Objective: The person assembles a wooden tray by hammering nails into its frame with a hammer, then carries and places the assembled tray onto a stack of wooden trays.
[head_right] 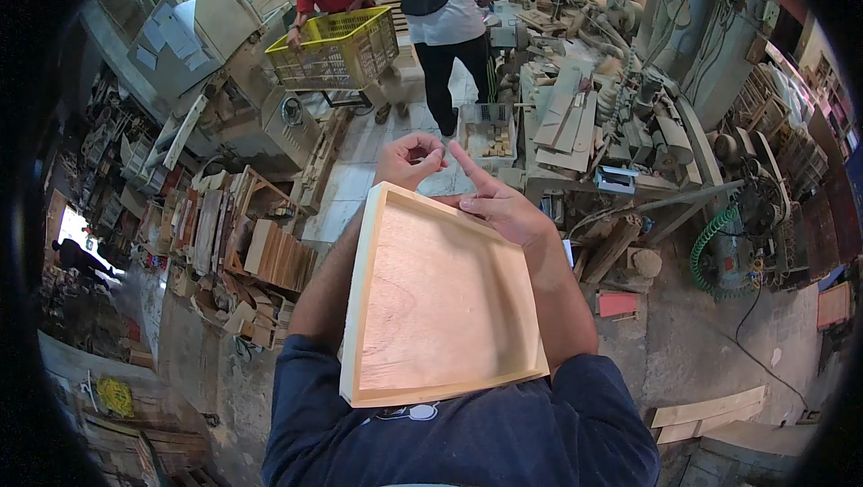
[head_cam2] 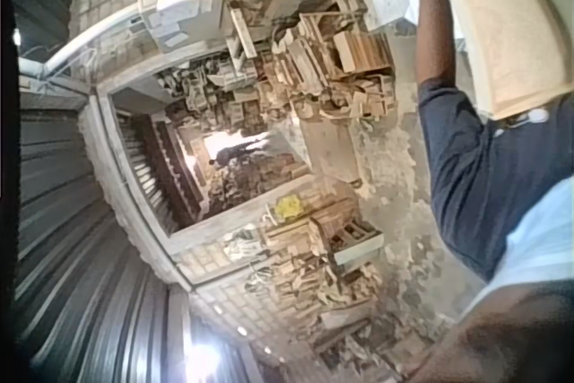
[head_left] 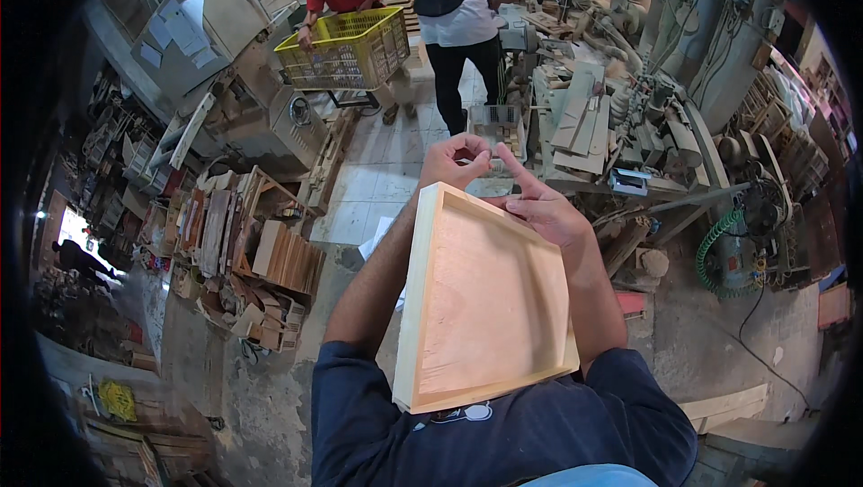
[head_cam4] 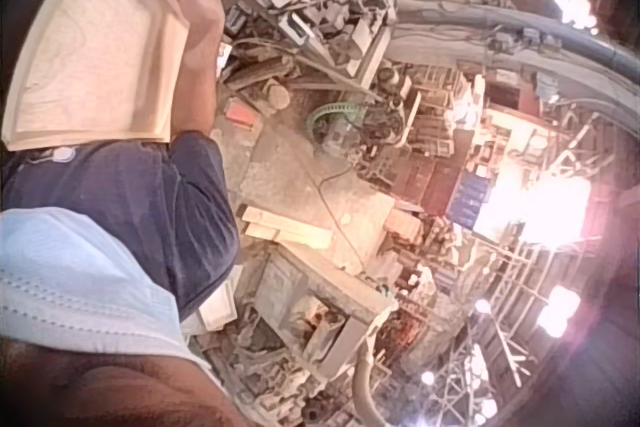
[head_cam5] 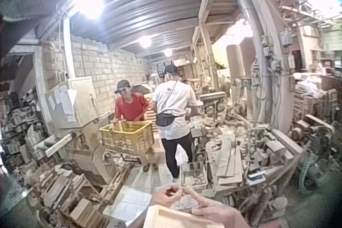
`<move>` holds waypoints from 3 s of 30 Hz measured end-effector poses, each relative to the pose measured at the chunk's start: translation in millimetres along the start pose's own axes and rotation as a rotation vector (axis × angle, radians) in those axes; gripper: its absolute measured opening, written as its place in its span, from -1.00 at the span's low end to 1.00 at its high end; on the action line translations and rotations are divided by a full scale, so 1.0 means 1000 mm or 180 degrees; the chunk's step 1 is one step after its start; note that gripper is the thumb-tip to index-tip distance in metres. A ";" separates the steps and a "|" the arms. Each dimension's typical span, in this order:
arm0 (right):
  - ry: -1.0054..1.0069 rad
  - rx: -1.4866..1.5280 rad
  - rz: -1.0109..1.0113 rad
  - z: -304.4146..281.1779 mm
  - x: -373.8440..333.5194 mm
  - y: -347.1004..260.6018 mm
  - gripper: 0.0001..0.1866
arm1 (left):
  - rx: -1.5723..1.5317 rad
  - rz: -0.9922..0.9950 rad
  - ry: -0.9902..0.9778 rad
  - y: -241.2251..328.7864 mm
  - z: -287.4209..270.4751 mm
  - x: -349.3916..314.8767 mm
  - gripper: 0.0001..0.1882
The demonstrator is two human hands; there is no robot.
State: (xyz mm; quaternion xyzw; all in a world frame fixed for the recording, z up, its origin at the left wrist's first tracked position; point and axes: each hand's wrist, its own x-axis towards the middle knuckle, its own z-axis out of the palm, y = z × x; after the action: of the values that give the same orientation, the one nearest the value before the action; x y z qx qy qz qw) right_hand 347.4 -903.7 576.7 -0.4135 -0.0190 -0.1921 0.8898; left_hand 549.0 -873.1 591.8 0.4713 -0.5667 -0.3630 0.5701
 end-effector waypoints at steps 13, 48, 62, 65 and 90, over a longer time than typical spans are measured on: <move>0.0017 -0.0294 -0.0027 0.002 0.002 -0.006 -0.15 | -0.0053 -0.0070 -0.0141 0.004 0.002 0.004 -0.83; -0.0169 -0.0060 0.0424 -0.012 0.052 0.028 -0.14 | -0.0567 -0.0400 0.0548 -0.014 -0.043 -0.025 -0.92; -0.0533 -0.1501 0.1321 0.057 0.208 0.154 -0.36 | -0.0640 -0.1124 0.2456 -0.090 -0.226 -0.264 -0.84; -0.0863 -0.2234 0.1446 0.043 0.255 0.217 -0.50 | -0.0551 -0.1400 0.2367 -0.105 -0.219 -0.340 -0.80; 0.0373 -0.4246 0.2123 -0.044 0.463 0.431 -0.38 | -0.2761 -0.2650 0.2994 -0.151 -0.472 -0.415 -0.71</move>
State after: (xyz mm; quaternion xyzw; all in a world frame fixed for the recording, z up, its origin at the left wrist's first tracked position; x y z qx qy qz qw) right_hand 924.1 -835.6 323.0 -0.8383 0.2753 0.0953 0.4608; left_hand 994.5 -464.1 362.9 0.4848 0.1537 -0.4991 0.7016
